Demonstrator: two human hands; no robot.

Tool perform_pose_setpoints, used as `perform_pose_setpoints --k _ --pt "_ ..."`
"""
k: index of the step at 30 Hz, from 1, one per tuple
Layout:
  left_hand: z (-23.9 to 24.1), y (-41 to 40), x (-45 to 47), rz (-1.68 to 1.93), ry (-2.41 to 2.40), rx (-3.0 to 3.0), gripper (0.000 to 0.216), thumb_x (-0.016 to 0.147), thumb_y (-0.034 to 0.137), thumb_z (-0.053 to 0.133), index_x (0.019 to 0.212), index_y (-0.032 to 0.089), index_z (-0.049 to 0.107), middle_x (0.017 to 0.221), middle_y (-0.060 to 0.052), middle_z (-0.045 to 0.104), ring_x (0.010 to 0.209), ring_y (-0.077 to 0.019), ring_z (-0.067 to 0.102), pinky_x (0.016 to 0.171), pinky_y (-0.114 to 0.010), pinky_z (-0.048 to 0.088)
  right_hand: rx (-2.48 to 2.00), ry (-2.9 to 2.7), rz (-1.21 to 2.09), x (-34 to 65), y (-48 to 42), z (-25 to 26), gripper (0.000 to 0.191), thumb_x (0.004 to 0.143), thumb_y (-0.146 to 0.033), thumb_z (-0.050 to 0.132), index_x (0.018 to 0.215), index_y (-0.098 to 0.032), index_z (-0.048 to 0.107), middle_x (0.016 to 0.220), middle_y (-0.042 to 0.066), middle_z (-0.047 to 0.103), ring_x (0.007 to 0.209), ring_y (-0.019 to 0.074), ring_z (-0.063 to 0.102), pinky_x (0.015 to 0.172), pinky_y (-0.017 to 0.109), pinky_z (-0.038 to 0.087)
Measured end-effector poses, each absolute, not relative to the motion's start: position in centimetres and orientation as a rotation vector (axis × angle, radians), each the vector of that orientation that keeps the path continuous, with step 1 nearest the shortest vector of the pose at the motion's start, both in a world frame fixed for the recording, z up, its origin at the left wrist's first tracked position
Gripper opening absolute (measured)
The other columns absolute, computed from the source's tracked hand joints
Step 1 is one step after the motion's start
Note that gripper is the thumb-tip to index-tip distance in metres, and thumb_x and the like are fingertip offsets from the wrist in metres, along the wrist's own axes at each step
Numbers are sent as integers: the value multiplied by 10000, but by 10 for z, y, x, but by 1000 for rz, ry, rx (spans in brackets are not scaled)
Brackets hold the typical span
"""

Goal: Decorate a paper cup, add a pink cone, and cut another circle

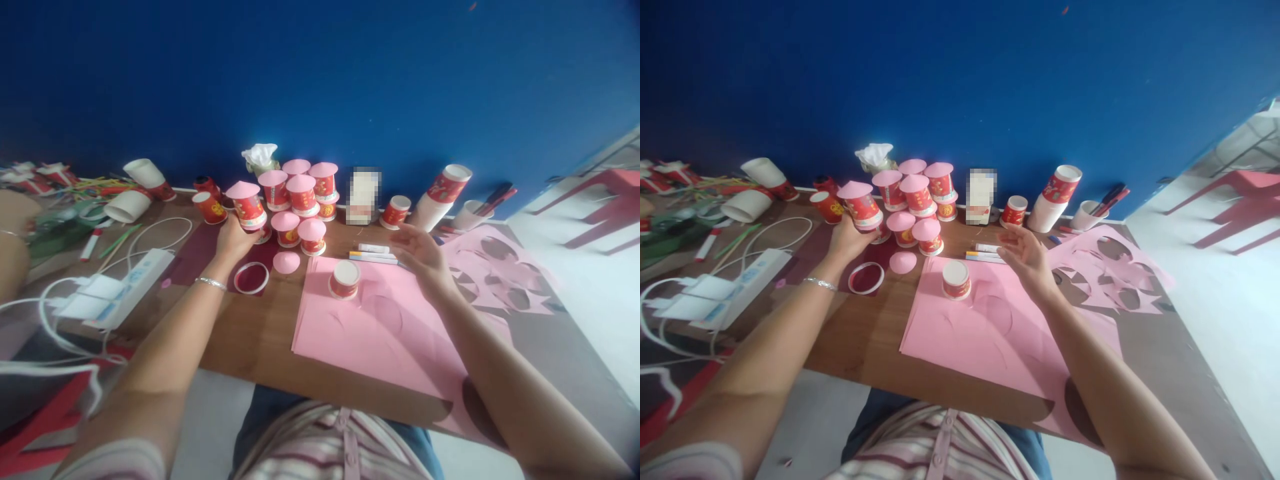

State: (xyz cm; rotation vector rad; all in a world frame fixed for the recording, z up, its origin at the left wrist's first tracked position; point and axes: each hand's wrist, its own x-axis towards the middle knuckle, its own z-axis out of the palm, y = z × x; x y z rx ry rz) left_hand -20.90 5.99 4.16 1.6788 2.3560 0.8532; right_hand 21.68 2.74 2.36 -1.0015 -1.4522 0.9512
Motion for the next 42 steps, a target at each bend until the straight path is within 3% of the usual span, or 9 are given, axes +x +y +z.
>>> perform_pose_setpoints --k 15,27,36,42 --pt "41 66 -193 952 2192 1729 739 706 381 846 1358 191 555 1397 -161 702 1300 -398 673 993 -414 569 -1008 -1506 1068 211 24 21 548 849 -458 839 1318 -254 640 1165 104 764 1142 278 726 1007 496 616" --pt "37 64 -203 949 2129 1671 827 646 375 922 1376 219 565 1421 -137 694 1339 -389 652 1057 -423 554 -1057 -1591 1117 216 27 12 580 856 -505 816 1335 -236 630 1171 110 758 1157 289 715 1022 524 597" --pt "35 64 -209 974 2103 1683 829 709 317 891 1427 199 492 1422 -125 673 1336 -365 650 1096 -446 534 -1077 -1633 1126 217 28 9 568 873 -503 805 1349 -246 632 1180 106 760 1158 286 717 1017 518 597" --pt "34 51 -219 1022 2066 1645 784 707 271 870 1394 181 502 1319 -155 713 1159 -316 729 1008 -458 602 -1087 -1619 1086 217 28 10 534 870 -482 793 1315 -229 641 1151 109 765 1124 284 727 987 516 610"
